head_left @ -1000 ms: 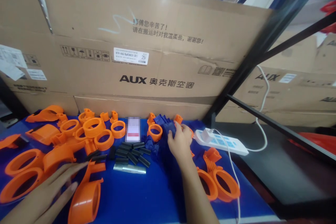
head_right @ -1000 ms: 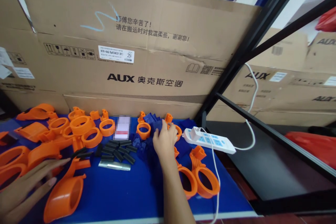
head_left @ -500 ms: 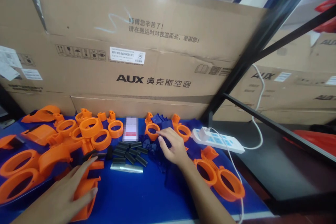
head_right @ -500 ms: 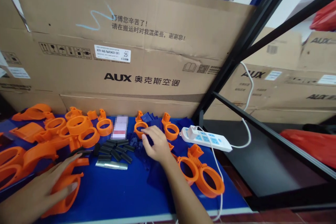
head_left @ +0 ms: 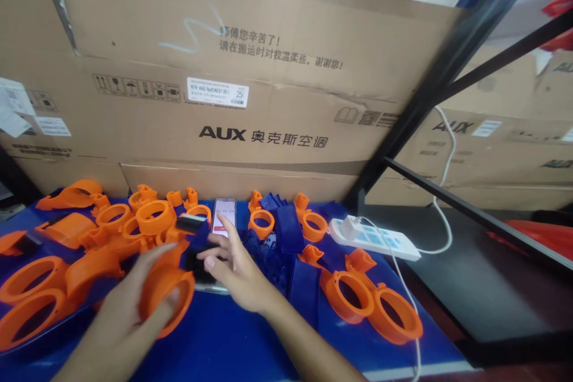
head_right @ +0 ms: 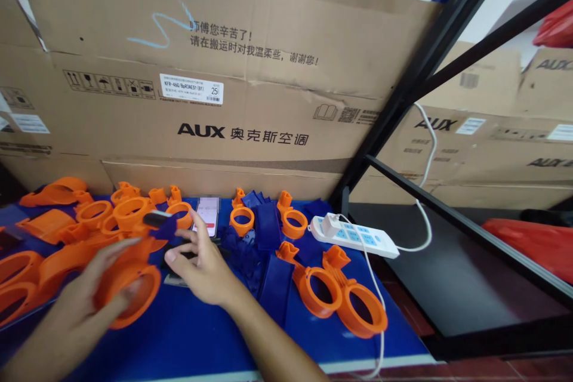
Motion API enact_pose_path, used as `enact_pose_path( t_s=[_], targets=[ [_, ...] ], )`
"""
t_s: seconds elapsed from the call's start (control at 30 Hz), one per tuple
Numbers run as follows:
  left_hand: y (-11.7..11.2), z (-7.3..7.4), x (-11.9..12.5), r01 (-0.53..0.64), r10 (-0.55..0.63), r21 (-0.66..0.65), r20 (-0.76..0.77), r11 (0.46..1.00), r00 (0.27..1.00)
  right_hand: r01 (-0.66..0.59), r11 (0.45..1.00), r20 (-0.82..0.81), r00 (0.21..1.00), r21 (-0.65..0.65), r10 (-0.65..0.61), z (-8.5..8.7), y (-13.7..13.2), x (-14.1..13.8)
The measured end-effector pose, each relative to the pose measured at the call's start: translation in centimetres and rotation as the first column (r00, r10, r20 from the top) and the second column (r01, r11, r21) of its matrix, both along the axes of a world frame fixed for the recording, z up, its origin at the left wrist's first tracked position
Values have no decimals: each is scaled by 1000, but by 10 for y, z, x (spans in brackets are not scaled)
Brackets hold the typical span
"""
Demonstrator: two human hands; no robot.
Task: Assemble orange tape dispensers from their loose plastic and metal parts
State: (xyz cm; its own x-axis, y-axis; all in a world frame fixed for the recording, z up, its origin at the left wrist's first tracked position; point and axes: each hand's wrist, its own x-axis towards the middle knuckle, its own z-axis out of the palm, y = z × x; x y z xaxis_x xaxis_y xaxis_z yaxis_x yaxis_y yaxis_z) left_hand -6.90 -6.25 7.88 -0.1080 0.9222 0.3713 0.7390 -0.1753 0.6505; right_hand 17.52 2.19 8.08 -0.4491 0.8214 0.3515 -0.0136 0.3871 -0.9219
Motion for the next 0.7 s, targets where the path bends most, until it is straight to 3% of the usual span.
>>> enact_pose_path(
  t_s=[0.07, 0.17, 0.27, 0.37, 0.47, 0.53, 0.6, 0.7],
  targets=[
    [19, 5, 29, 134, -134, -20, -4, 991, 991, -78, 984, -184, 982, -157, 49, -3, 6, -16],
    [49, 9, 61, 276, -276, 5, 37, 961, 960, 10, 958, -372, 921, -285, -120, -6, 23, -24],
    [79, 10, 76, 344, -341, 17, 180, 939, 923, 141, 923, -430, 853, -357, -297, -6, 37, -15],
    [108, 7, 84, 358, -340, 44, 439, 932, 832, 170, 915, -410, 853, -365, -322, -5, 43, -4],
    [126, -7, 92, 478, -360, 42, 717, 878, 598, 168, 933, -317, 909, -317, -271, -7, 45, 0],
    [130, -17, 96, 485, -312, 56, 828, 873, 466, 208, 951, -211, 943, -227, -256, -11, 46, 0],
    [129, -24, 97, 428, -250, 58, 879, 902, 406, 296, 951, -101, 947, -94, -304, -15, 47, 0],
    [125, -27, 94, 373, -181, 19, 897, 928, 403, 429, 898, 12, 902, 100, -432, -21, 46, 1]
  ],
)
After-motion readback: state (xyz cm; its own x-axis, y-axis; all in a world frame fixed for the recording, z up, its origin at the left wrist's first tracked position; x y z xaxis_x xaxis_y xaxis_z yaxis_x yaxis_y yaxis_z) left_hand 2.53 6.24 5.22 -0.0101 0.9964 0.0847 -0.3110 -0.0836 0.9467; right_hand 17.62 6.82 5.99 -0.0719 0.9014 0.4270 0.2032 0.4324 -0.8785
